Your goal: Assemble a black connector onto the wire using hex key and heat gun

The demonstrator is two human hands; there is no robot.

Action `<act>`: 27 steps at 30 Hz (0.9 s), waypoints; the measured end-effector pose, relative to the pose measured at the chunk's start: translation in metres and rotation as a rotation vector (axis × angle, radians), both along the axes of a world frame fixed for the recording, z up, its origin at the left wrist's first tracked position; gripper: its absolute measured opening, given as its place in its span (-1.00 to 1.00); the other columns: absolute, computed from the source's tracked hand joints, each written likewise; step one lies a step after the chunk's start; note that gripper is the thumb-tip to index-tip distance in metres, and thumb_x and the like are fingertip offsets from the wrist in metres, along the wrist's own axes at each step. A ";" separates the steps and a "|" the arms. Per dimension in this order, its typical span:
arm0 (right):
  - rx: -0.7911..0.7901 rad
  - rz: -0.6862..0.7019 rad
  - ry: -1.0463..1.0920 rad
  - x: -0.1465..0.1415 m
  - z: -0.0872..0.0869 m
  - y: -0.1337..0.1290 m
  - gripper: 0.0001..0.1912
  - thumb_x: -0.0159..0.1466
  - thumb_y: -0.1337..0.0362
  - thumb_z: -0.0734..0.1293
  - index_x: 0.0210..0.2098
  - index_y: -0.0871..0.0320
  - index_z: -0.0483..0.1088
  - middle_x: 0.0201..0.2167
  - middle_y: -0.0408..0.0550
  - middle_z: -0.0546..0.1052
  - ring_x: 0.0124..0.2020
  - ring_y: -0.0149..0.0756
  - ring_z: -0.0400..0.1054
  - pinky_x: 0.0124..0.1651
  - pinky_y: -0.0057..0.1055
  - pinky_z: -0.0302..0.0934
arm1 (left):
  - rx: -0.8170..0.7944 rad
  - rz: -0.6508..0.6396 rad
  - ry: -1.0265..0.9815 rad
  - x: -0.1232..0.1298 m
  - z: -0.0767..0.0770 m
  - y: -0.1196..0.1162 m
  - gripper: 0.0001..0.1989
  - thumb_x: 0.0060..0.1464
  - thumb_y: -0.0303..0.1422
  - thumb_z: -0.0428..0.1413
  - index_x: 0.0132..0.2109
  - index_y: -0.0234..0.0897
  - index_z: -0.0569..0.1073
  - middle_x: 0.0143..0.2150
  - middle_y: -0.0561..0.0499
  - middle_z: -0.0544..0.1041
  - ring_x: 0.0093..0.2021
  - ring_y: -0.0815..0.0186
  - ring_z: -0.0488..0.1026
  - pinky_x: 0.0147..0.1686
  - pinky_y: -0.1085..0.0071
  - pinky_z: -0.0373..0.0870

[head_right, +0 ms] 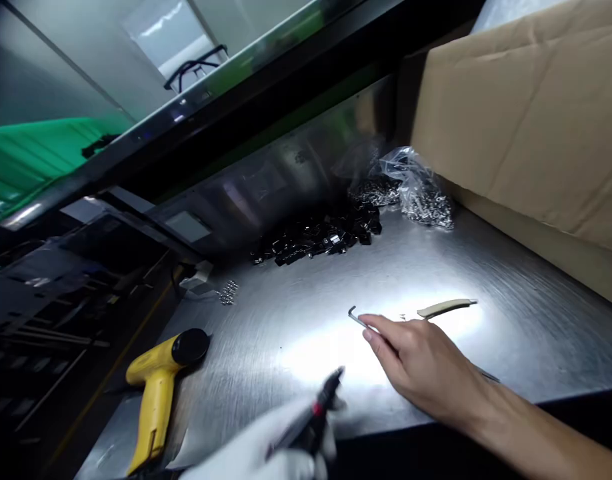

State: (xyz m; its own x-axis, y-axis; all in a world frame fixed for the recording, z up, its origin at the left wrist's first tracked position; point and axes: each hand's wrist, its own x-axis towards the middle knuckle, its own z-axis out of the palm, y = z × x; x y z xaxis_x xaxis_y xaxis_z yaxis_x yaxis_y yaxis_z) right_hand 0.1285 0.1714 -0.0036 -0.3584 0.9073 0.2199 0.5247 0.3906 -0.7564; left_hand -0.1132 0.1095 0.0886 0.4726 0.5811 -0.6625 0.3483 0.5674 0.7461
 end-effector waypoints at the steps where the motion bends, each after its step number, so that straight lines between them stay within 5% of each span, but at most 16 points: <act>1: 0.015 0.015 -0.006 -0.007 -0.004 -0.004 -0.63 0.48 0.15 0.13 0.19 -0.01 0.38 -0.24 -0.15 0.63 -0.25 -0.26 0.52 -0.31 -0.35 0.31 | 0.194 0.009 0.213 -0.013 0.004 0.013 -0.76 0.18 -0.29 0.11 0.00 -0.14 0.48 -0.13 0.01 0.54 -0.16 0.26 0.47 -0.13 0.35 0.38; 4: 0.038 0.049 -0.017 -0.020 -0.016 -0.012 -0.64 0.49 0.20 0.11 0.19 0.00 0.37 -0.25 -0.12 0.62 -0.18 -0.21 0.53 -0.26 -0.34 0.38 | 0.640 -0.016 0.807 -0.039 0.005 0.055 -0.73 0.23 -0.26 -0.06 -0.02 -0.11 0.46 -0.22 0.00 0.53 -0.26 0.19 0.46 -0.21 0.28 0.35; 9: 0.105 0.020 -0.020 -0.025 -0.029 -0.013 -0.62 0.48 0.24 0.14 0.24 0.03 0.33 -0.17 -0.08 0.63 -0.27 -0.22 0.55 -0.24 -0.33 0.42 | 0.855 -0.153 1.450 -0.045 -0.026 0.119 -0.67 0.15 -0.18 -0.03 0.01 -0.13 0.41 -0.14 -0.14 0.49 -0.21 0.01 0.50 -0.27 0.17 0.37; 15: 0.108 0.042 -0.034 -0.025 -0.023 -0.011 -0.66 0.46 0.27 0.15 0.13 0.11 0.42 -0.23 -0.02 0.64 -0.35 -0.20 0.54 -0.30 -0.34 0.41 | 0.920 -0.163 1.608 -0.028 -0.055 0.164 -0.59 0.18 -0.11 -0.07 0.03 -0.28 0.36 -0.07 -0.25 0.46 -0.10 -0.07 0.47 -0.20 0.11 0.40; 27: 0.034 0.090 -0.016 -0.027 -0.018 -0.008 -0.68 0.48 0.29 0.09 0.11 0.07 0.37 -0.34 -0.15 0.58 -0.46 -0.26 0.46 -0.41 -0.26 0.16 | 1.041 -0.233 1.721 0.006 -0.035 0.201 -0.60 0.18 -0.16 -0.03 0.03 -0.34 0.37 -0.05 -0.29 0.42 -0.07 -0.09 0.41 -0.17 0.05 0.34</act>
